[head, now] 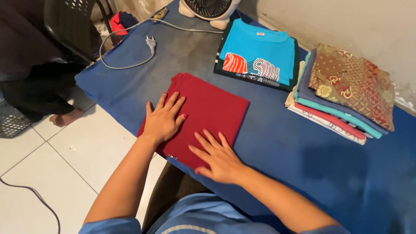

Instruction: Folding a patterned cloth and a red t-shirt on a folding table

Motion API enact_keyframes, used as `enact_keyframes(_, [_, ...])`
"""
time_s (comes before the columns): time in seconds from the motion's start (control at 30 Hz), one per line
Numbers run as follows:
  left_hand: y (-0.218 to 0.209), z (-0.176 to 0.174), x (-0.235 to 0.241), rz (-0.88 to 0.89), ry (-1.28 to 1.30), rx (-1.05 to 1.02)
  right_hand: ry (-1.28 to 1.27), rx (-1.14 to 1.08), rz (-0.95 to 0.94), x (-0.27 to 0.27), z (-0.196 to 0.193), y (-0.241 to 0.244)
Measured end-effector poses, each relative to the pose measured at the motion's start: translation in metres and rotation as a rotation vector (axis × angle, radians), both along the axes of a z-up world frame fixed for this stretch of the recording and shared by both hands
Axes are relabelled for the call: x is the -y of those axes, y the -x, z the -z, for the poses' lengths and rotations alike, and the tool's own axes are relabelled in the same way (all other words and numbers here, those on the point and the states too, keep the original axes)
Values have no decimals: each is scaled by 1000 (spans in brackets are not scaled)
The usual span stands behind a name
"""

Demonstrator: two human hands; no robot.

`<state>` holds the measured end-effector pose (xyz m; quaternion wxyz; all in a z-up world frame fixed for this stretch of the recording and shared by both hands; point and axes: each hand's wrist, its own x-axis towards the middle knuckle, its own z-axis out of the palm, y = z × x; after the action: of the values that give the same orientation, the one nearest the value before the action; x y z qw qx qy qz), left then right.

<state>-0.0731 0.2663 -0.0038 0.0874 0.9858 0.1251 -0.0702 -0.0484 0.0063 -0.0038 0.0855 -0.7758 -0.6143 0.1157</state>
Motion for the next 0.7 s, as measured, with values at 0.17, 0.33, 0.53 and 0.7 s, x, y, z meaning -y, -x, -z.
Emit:
enact_keyframes(0.17, [-6, 8, -5, 6, 20, 4, 53, -13, -40, 38, -3, 14])
enact_keyframes(0.33, [-28, -21, 3, 58, 129, 188, -74, 14, -161, 4, -22, -14])
enact_keyframes(0.53, [-93, 17, -6, 126, 52, 343, -452, 342, 163, -104, -32, -125])
enact_keyframes(0.7, [-94, 13, -10, 32, 54, 109, -44, 144, 291, -96, 32, -165])
